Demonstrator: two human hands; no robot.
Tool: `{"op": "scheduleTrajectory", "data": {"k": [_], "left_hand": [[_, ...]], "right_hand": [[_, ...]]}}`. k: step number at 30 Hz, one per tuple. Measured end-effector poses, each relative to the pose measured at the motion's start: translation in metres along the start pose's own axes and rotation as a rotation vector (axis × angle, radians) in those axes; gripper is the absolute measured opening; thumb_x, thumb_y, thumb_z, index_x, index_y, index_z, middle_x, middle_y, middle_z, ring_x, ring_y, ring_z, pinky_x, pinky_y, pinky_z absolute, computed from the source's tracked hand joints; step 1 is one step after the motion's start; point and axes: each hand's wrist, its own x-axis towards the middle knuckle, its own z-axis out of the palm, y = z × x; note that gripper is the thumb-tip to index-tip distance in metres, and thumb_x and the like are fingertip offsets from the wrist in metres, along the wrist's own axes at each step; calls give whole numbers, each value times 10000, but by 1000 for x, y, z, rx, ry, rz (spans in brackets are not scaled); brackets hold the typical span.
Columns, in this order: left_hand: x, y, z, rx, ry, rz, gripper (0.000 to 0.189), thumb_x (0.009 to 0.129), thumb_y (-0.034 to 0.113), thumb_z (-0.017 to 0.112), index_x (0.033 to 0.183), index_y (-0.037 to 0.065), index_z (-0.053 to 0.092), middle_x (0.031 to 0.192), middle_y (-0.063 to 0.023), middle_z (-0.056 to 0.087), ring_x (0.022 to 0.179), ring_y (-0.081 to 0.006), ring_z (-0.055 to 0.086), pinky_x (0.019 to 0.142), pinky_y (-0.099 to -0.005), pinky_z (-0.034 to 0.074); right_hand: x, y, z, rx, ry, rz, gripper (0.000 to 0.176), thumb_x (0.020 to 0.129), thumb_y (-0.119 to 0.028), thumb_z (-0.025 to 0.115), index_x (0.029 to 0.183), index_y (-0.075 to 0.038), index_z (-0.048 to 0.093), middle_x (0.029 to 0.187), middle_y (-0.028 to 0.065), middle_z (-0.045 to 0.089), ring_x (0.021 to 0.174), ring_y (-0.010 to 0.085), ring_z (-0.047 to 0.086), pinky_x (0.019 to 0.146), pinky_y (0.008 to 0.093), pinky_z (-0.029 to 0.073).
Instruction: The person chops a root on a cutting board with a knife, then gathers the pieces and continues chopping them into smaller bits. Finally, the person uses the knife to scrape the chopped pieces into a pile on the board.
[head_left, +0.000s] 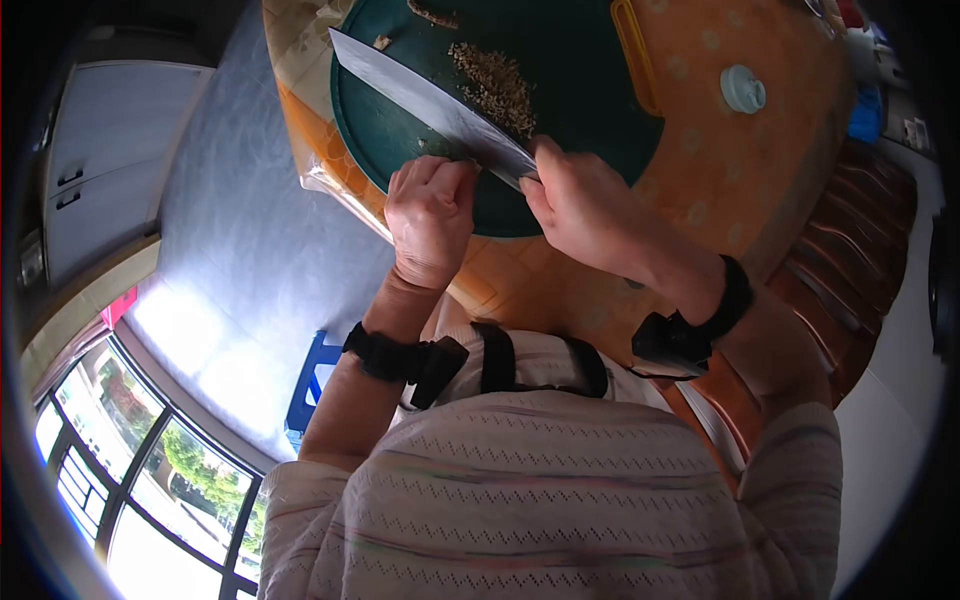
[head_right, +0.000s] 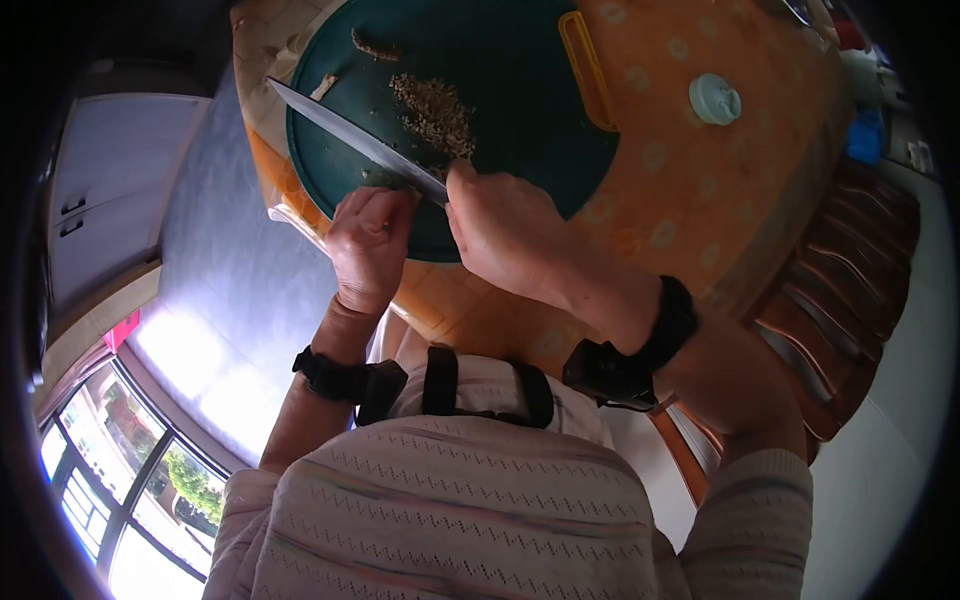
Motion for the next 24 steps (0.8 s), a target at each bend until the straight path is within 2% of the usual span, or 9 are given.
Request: {"op": "scheduleTrajectory", "data": {"k": [3,5,8,15,17,24], "left_hand": [[-1,-1,0,17,-2,-3,76,701,49,705,735,85,646,744,-63,588,740,-268,586,679,-367,456],[-1,-2,2,1,15,9,82,695,50,707,727,83,638,742,-63,582,733,-270,582,687,-366,461],[0,-1,1,9,6,-11,88,690,51,710,731,82,638,748,-58,573,737,-271,578,698,-364,466],[-2,0,-6,67,-33,56,101,683,54,713,748,82,641,766,-48,555,752,-261,568,695,-362,468],[-1,-1,-6,79,-40,71,100,695,25,723,769,62,666,780,-73,588,761,-274,586,679,-355,488],[-1,-1,-4,50,-33,47,101,693,18,721,772,56,669,757,-73,587,743,-276,586,668,-351,484]], "right_hand": [[0,-1,0,17,18,-40,137,871,-67,553,862,35,463,652,239,583,639,418,606,537,449,479],[3,-3,-2,-18,-31,-9,117,831,-67,562,850,15,481,650,220,612,656,397,632,583,476,509],[5,-8,-2,-90,-62,9,110,826,-64,564,851,6,483,658,212,618,667,390,636,585,478,508],[4,-5,-1,-32,-33,3,102,835,-74,556,847,6,493,672,205,623,676,385,637,593,473,507],[5,-1,0,-43,-3,-26,112,842,-77,555,848,13,489,665,210,615,666,395,630,586,470,507],[0,-6,-15,-21,20,23,122,848,-73,557,837,19,480,645,220,606,639,404,623,561,466,507]]}}
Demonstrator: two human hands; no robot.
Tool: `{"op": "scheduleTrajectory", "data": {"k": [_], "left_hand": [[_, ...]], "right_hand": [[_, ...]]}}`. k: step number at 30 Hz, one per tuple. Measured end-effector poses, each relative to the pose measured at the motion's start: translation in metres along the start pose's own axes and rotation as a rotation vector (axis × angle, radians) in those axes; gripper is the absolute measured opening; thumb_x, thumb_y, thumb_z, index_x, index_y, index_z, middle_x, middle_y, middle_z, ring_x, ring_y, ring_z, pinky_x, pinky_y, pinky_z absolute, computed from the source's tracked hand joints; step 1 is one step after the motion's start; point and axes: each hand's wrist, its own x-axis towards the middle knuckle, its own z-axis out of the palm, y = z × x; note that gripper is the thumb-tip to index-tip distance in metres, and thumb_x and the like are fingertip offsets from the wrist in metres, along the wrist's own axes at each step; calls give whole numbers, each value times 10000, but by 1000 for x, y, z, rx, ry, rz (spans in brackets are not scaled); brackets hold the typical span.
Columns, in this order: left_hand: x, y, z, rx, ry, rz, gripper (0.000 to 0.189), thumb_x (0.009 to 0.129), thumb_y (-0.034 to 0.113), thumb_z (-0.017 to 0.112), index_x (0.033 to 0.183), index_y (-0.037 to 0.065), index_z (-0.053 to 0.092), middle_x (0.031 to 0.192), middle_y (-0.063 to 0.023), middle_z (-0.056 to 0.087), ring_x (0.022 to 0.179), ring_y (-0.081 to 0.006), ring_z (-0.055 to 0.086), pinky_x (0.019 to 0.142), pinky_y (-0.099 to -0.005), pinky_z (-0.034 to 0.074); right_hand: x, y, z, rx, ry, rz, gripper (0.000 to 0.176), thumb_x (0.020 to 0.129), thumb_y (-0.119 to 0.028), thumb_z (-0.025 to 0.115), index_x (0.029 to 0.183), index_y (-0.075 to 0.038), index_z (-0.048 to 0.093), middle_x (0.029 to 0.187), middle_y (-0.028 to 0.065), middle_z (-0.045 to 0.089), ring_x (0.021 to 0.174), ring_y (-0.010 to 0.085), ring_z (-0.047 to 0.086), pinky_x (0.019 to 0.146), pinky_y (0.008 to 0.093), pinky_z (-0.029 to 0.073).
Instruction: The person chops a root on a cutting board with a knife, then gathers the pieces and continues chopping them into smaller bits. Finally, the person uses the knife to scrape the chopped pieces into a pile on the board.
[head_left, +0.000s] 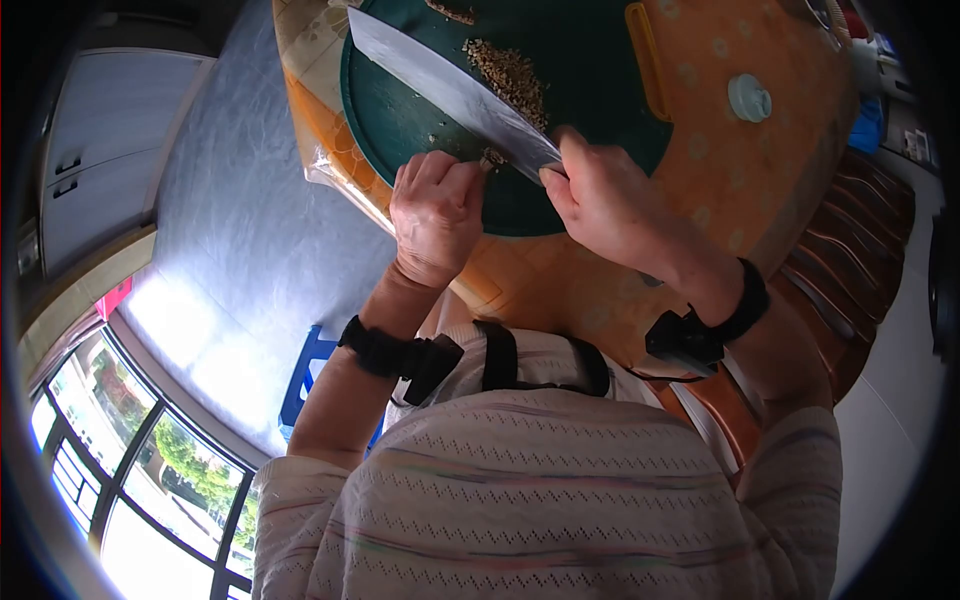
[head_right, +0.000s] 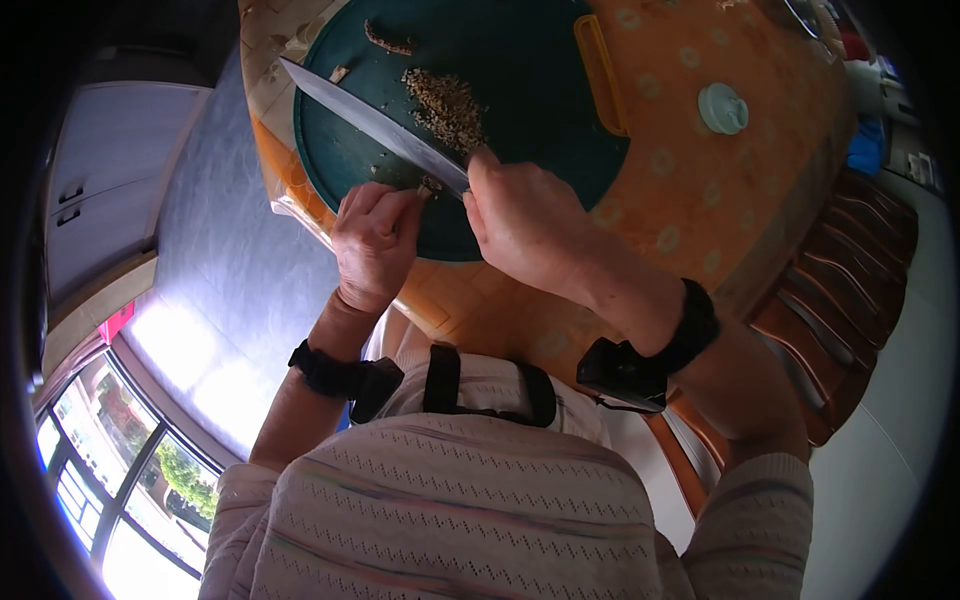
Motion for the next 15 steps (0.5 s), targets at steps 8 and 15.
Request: {"op": "scheduleTrajectory", "data": {"k": [8,15], "left_hand": [[0,1,0,-23,16,1,103,689,2,714,766,50,665,748,-73,587,738,-275,587,674,-355,483],[1,2,-1,-30,-4,-8,107,688,-3,710,764,53,659,755,-70,589,745,-274,588,684,-353,476]], "right_hand": [[-2,6,10,-10,-22,-61,166,875,-74,567,837,21,435,625,221,577,614,406,603,510,441,469],[4,-4,2,-54,-120,-42,85,825,-36,546,850,10,479,659,214,617,660,391,638,570,475,509]]}}
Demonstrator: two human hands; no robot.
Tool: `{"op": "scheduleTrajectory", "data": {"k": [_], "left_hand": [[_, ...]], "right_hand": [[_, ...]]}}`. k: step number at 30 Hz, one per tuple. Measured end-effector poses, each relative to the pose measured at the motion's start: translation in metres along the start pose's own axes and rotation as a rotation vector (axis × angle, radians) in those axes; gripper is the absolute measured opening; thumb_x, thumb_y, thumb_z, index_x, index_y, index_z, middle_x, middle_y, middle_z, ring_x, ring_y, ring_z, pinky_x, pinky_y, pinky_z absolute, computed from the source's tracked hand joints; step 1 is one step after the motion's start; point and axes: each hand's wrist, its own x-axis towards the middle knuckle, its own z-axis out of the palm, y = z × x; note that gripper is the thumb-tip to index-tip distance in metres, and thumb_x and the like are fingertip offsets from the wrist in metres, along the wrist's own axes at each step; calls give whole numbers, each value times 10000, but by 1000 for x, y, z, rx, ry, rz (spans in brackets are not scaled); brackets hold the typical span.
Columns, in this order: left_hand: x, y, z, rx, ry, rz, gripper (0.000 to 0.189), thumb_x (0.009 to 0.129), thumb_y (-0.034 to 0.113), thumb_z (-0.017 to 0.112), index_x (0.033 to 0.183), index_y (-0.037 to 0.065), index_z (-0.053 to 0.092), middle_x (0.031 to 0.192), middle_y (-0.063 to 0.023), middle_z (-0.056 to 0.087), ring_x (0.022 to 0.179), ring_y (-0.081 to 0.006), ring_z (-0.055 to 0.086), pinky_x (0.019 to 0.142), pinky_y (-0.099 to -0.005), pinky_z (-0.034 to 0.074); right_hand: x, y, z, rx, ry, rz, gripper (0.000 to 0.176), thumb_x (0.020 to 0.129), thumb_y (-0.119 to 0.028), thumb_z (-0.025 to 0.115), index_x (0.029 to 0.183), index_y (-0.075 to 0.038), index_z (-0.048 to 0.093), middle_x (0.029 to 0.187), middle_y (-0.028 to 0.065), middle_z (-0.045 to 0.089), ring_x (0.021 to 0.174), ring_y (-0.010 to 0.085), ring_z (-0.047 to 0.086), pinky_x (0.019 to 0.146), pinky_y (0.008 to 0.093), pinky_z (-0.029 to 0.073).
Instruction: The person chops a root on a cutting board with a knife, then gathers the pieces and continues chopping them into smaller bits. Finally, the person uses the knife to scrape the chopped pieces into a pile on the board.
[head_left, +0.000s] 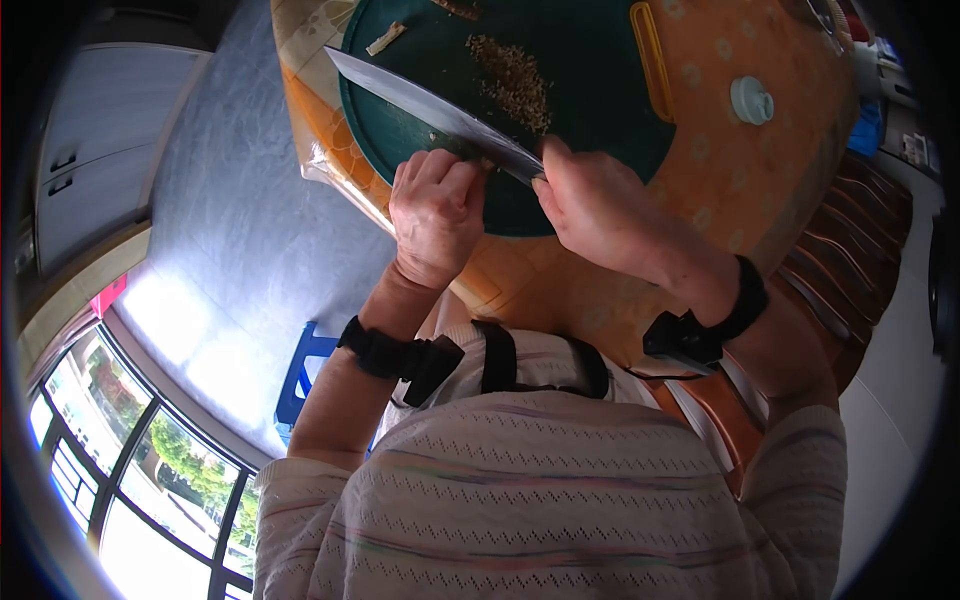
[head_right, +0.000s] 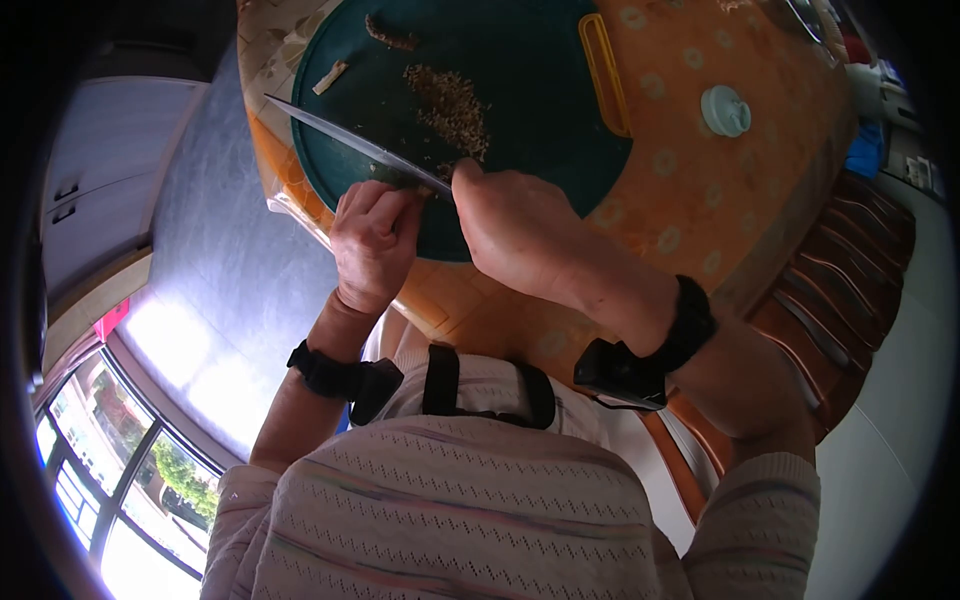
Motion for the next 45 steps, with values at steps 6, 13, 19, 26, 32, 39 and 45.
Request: {"op": "scheduleTrajectory", "data": {"k": [6,13,19,26,32,39,45], "left_hand": [[1,3,-1,-1,-43,18,114,694,-5,703,779,55,655,770,-67,593,753,-274,580,680,-357,455],[2,0,-1,13,-46,36,105,695,3,704,770,54,653,765,-75,596,757,-283,586,685,-359,457],[0,-2,-1,12,-33,-2,87,701,11,705,762,49,657,757,-76,598,755,-285,590,691,-358,466],[-1,-2,0,0,-26,-16,104,694,7,710,775,53,663,755,-72,592,753,-278,587,693,-353,465],[1,2,-1,11,-65,1,111,685,-5,705,759,55,648,754,-63,584,751,-271,581,683,-354,451],[2,-1,-1,22,-58,52,105,688,-11,692,750,58,643,754,-70,585,749,-277,582,682,-353,448],[0,-5,1,36,-16,29,77,707,11,696,749,59,653,747,-80,601,746,-293,591,690,-358,466]], "right_hand": [[1,0,11,-60,-25,72,115,807,-32,546,898,6,486,658,218,617,666,388,642,576,477,515],[1,14,17,82,122,-17,153,862,-87,566,858,19,455,621,213,578,629,405,609,533,456,478],[-3,6,9,64,43,16,96,817,-54,568,847,5,499,659,196,620,673,380,639,600,455,509],[2,6,6,39,14,12,91,815,-49,563,846,7,498,672,206,625,687,394,637,605,470,511],[4,-1,9,-4,-11,61,87,814,-41,547,849,13,490,672,221,620,658,401,634,581,464,516],[3,-3,20,-4,78,3,95,811,-42,541,855,21,485,676,226,623,656,400,640,574,464,521],[7,15,28,116,179,-5,168,865,-92,557,841,41,457,662,244,588,653,433,600,555,467,484]]}}
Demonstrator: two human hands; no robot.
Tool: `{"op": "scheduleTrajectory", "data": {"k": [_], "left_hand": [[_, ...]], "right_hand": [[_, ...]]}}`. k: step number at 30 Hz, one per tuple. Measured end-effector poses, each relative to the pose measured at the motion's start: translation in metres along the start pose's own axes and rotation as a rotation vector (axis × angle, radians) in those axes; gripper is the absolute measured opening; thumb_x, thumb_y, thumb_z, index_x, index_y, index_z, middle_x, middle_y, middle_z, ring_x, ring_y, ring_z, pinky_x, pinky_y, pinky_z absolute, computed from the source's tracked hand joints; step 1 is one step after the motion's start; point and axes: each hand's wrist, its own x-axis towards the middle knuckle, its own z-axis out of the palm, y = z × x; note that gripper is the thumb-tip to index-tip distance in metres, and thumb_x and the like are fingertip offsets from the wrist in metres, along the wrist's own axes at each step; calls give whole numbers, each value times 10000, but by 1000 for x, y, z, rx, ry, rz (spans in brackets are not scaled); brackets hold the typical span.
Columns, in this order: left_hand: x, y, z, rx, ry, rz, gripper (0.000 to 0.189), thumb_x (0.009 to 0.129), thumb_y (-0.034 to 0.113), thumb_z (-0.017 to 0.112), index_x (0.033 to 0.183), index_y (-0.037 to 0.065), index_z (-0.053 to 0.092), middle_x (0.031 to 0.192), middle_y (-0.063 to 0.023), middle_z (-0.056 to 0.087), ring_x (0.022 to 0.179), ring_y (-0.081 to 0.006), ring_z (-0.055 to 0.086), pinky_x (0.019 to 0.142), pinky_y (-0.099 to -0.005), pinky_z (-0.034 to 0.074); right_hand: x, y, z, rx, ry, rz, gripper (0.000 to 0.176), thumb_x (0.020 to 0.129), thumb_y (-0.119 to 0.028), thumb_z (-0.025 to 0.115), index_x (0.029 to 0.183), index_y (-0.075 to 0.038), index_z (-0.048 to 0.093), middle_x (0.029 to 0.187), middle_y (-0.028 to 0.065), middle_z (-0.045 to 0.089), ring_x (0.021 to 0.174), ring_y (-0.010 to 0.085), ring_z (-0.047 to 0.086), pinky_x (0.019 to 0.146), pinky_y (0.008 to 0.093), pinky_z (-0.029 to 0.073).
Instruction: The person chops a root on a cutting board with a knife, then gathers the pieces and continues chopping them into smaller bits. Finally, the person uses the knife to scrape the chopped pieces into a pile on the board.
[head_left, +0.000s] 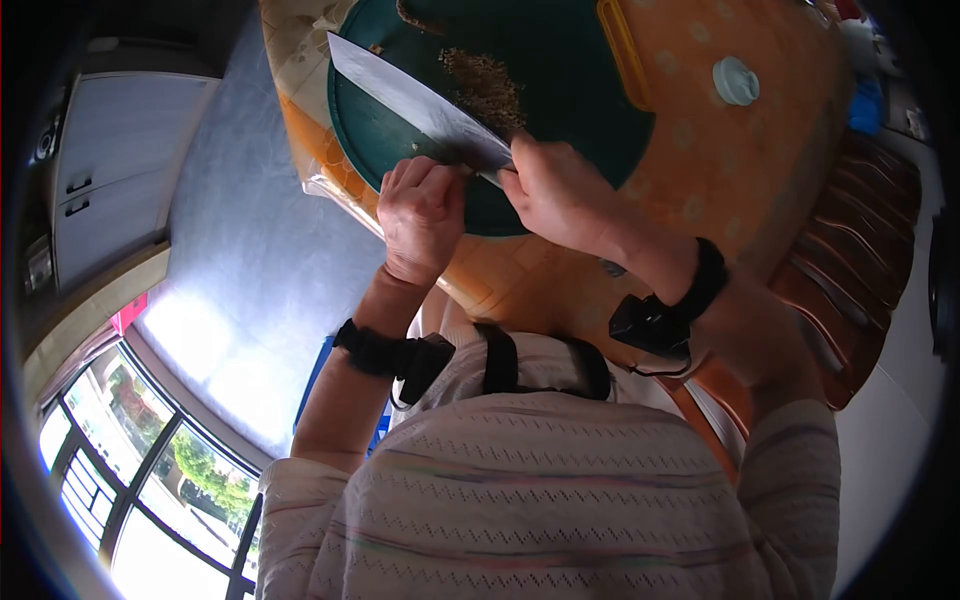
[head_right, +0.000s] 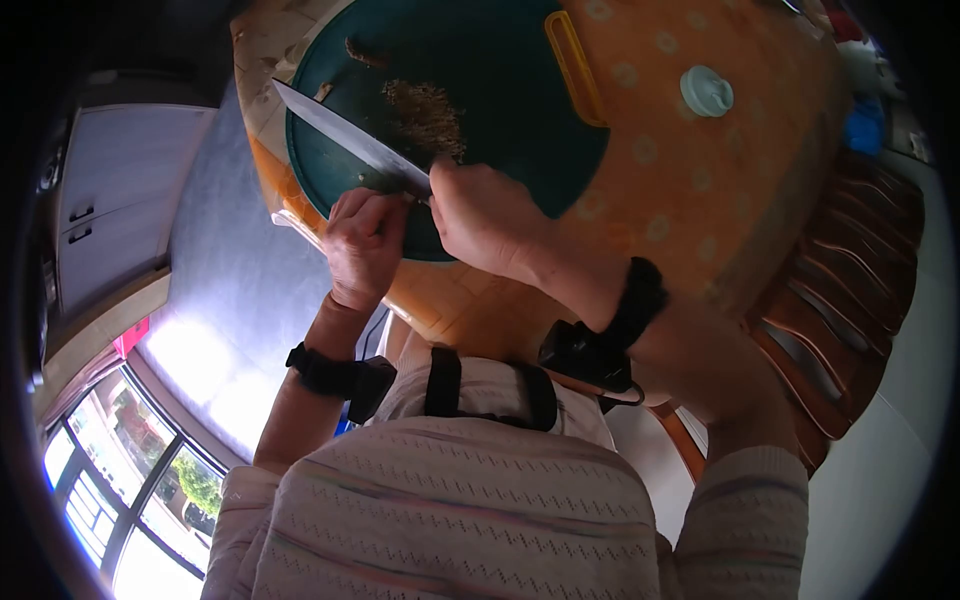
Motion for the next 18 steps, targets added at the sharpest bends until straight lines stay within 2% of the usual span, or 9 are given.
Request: {"op": "scheduleTrajectory", "data": {"k": [4,7,18], "left_hand": [[-1,0,0,-18,6,-8,73,709,25,706,746,54,650,748,-80,600,748,-291,591,686,-361,471],[-2,1,0,-18,9,-24,76,706,25,707,740,52,645,749,-80,599,749,-289,591,686,-361,471],[0,1,-1,-31,0,-22,88,692,13,708,741,49,644,754,-74,599,747,-281,589,691,-355,465]], "right_hand": [[0,-4,-7,-35,-45,-13,185,870,-101,565,838,45,454,668,252,587,659,436,600,555,462,481],[-2,-10,-13,-71,-109,1,126,848,-88,552,864,24,497,669,231,616,674,398,634,591,468,510],[-5,-13,-15,-109,-121,19,103,844,-68,552,847,8,483,646,205,615,653,385,637,574,465,508]]}}
